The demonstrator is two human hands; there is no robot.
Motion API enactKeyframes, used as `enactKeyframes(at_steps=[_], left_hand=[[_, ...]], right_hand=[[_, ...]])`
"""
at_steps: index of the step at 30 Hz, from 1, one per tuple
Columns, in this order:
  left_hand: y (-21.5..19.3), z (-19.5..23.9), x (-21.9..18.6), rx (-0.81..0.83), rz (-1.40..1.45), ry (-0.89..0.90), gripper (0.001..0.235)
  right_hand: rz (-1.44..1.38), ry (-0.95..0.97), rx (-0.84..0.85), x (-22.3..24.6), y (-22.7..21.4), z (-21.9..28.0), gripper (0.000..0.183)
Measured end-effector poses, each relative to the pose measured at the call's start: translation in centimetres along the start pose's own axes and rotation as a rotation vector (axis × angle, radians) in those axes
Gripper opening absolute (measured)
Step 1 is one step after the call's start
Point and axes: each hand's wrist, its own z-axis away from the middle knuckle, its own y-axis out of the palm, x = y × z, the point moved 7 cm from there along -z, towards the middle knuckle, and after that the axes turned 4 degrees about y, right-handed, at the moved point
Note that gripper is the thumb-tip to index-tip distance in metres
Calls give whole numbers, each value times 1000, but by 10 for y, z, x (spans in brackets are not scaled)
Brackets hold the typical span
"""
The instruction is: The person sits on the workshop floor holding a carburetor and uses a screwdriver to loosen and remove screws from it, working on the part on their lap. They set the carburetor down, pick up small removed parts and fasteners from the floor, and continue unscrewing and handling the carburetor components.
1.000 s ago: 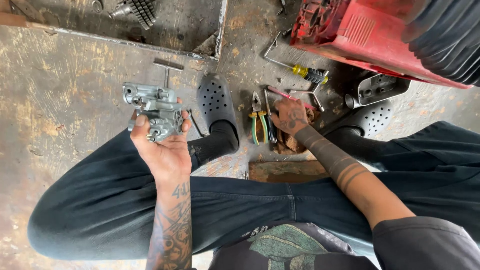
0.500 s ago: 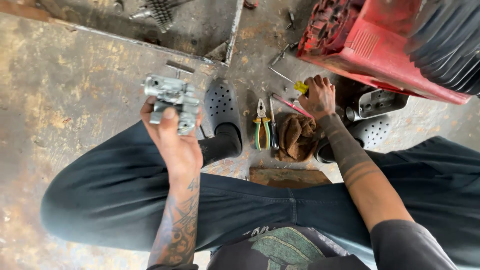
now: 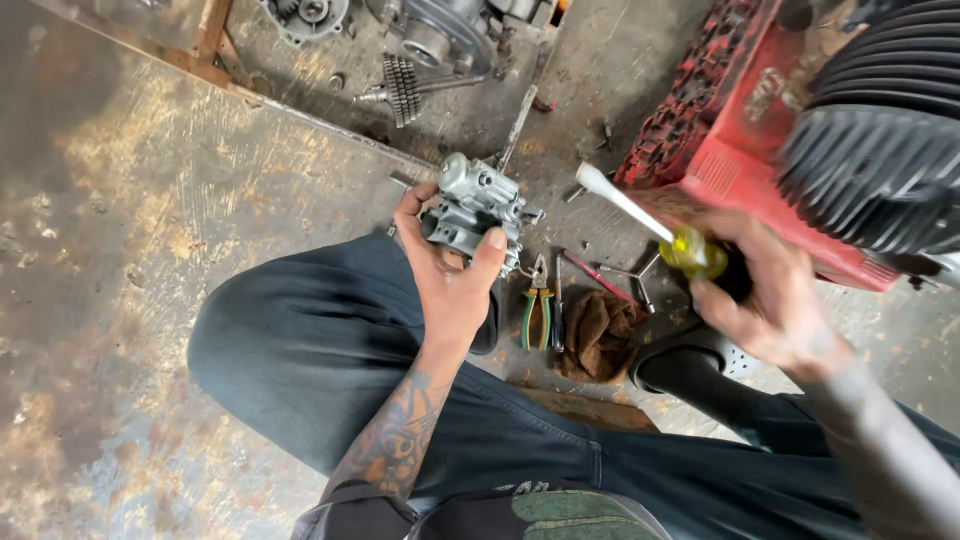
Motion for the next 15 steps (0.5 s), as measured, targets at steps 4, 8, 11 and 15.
enactKeyframes(at_steps=[4,8,11,15], left_hand=[[13,2,-16,70,-130,80,75],[17,6,-31,80,-451,257,80],[25,8,-36,99,-543,307,82],[31,11,-40,127,-573,305,83]], right_hand=[[269,73,-6,38,-38,38,61],[493,-43,-111,61,-47,56,53],[608,-112,-127,74,-44,59,49],[688,-159,-120,81,-38,59,47]])
